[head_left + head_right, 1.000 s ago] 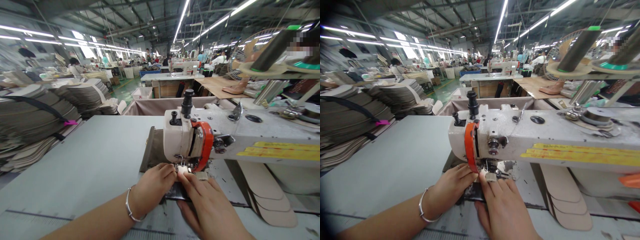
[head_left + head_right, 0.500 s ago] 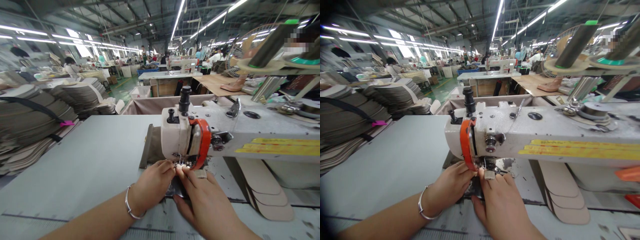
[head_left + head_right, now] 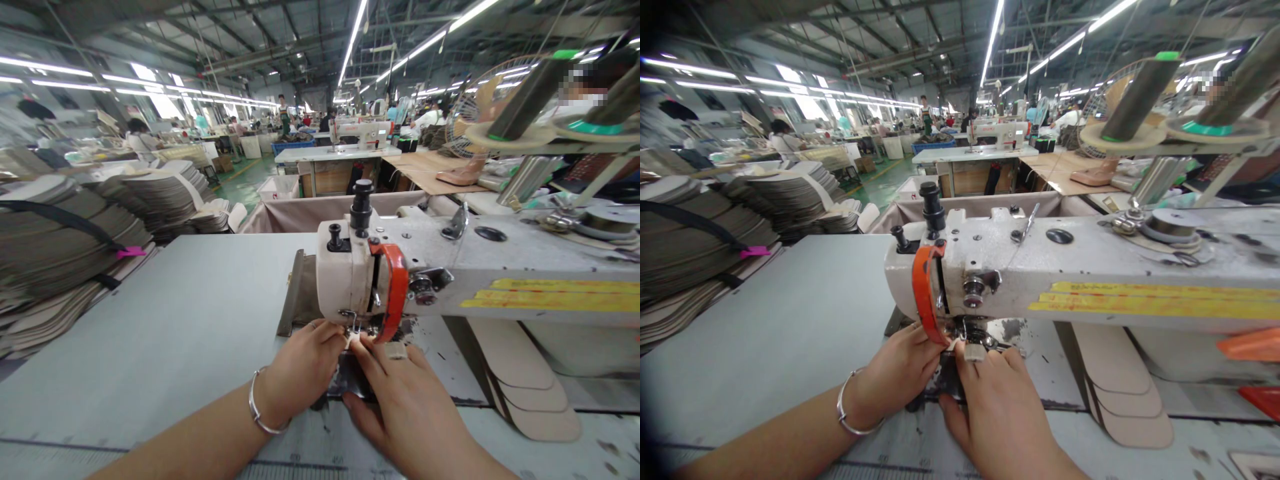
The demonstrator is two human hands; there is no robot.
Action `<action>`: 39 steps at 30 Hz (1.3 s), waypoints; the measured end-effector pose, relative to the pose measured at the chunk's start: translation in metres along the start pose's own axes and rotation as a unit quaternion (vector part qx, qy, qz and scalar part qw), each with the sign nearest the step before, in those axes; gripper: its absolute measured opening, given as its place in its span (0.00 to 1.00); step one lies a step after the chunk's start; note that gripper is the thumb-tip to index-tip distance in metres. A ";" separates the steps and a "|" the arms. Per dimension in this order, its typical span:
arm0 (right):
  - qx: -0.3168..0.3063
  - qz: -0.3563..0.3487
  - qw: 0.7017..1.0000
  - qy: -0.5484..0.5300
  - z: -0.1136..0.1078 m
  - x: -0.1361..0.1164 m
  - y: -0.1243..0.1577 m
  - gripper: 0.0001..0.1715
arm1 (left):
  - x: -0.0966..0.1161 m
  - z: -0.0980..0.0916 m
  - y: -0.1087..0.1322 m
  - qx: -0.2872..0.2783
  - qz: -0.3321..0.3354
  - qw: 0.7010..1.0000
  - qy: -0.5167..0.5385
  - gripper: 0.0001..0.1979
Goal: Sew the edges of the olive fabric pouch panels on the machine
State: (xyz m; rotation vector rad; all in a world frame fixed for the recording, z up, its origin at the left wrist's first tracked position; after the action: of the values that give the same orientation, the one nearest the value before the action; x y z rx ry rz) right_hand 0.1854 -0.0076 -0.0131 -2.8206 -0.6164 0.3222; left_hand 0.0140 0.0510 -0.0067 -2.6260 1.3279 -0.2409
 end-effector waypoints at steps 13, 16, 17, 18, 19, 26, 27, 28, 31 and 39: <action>-0.011 0.000 1.000 -0.011 -0.001 -0.003 0.000 0.31 | 0.000 -0.004 -0.002 0.010 -0.001 1.000 -0.003 0.08; -0.019 0.003 1.000 -0.012 -0.002 -0.003 0.000 0.31 | 0.000 -0.005 -0.002 0.014 -0.007 1.000 0.003 0.08; -0.019 0.004 1.000 -0.011 -0.002 -0.003 0.000 0.31 | 0.000 -0.005 -0.003 0.015 -0.008 1.000 0.004 0.08; -0.018 0.004 1.000 -0.011 -0.002 -0.004 0.000 0.30 | 0.000 -0.006 -0.003 0.018 -0.009 1.000 0.004 0.08; -0.017 0.004 1.000 -0.011 -0.002 -0.004 0.000 0.30 | 0.000 -0.006 -0.003 0.020 -0.011 1.000 0.004 0.08; -0.014 0.007 1.000 -0.019 -0.002 -0.004 0.001 0.31 | -0.002 -0.003 -0.004 0.038 -0.016 0.999 0.013 0.08; -0.016 0.008 1.000 -0.019 -0.002 -0.004 0.001 0.31 | -0.003 -0.003 -0.004 0.043 -0.018 0.999 0.017 0.08; -0.016 0.010 1.000 -0.021 -0.003 -0.004 0.001 0.31 | -0.003 -0.003 -0.004 0.049 -0.022 0.998 0.024 0.09; -0.014 0.016 0.999 -0.029 -0.003 -0.005 0.003 0.30 | -0.002 -0.003 -0.003 0.056 -0.041 0.996 0.055 0.10; -0.009 0.023 0.998 -0.055 -0.015 -0.001 0.007 0.19 | -0.009 -0.001 0.003 0.069 -0.066 0.987 0.132 0.12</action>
State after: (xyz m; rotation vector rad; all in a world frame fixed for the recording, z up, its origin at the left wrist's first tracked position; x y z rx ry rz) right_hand 0.1917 -0.0172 -0.0007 -2.8517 -0.5803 0.4865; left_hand 0.0059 0.0566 -0.0068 -2.6340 1.1599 -0.6958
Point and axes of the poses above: each hand's wrist, its own y-axis away from the middle knuckle, its own z-axis out of the palm, x = y × z, the point moved 1 cm from there along -y, towards the middle knuckle, and after that the axes turned 1 degree about z, right-handed, at the moved point
